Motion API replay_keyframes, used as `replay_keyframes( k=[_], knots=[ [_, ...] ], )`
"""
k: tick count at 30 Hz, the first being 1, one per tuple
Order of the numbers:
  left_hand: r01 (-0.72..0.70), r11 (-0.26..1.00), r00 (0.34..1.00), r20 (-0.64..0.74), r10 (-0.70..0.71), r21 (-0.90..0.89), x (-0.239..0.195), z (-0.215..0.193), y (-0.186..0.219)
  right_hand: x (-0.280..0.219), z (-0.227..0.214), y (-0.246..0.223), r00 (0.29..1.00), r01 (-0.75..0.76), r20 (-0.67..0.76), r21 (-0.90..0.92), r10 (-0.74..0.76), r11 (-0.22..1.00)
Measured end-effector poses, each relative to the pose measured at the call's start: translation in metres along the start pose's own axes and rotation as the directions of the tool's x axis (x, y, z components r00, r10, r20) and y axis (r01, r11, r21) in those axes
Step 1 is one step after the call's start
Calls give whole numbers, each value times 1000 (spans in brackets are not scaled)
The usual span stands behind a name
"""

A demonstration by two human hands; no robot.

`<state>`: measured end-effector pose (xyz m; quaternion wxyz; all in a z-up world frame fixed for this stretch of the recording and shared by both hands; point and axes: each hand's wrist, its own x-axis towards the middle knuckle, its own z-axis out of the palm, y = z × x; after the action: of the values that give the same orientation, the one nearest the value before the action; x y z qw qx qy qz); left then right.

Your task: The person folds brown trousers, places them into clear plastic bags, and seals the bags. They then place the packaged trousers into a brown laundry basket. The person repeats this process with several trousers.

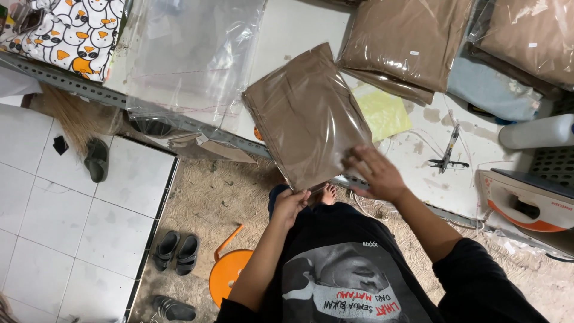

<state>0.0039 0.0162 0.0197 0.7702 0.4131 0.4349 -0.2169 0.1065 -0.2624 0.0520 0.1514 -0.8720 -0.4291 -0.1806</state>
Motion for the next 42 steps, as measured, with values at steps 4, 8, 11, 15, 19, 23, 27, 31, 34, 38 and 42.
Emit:
replay_keyframes(
  k=[4,8,11,15,19,23,27,31,34,38,42],
  knots=[
    [5,1000,1000,-5,-5,-12,-3,0,3,26,22,-63,971,202,-137,48,-194,978],
    [-8,1000,999,34,9,-27,0,-6,2,25,51,-79,965,259,-79,113,-252,959],
    [-28,999,995,90,30,-29,2,-13,3,26,53,-81,965,259,-72,139,-251,956],
    [83,992,970,237,-58,-99,-31,-7,32,19,56,-83,971,239,-67,182,-230,954],
    [-26,985,1000,16,24,173,-26,5,32,19,55,-88,978,210,-52,170,-204,963],
    [-161,974,984,101,146,157,-5,10,18,27,39,-81,973,221,-105,152,-207,963],
    [-163,979,984,88,153,125,-8,11,21,27,13,-76,975,155,-162,25,-149,988],
    [-158,983,986,58,153,96,-4,7,15,12,14,-59,986,62,-154,-32,-66,998],
    [-171,974,985,61,163,148,-4,9,17,-1,20,-46,994,21,-103,-18,-23,1000],
    [-160,972,987,7,161,173,-10,11,21,-10,29,-37,997,8,-74,63,-4,998],
    [-154,968,985,-50,167,198,-8,11,19,-11,30,-34,998,14,-54,91,-9,996]
  ],
)
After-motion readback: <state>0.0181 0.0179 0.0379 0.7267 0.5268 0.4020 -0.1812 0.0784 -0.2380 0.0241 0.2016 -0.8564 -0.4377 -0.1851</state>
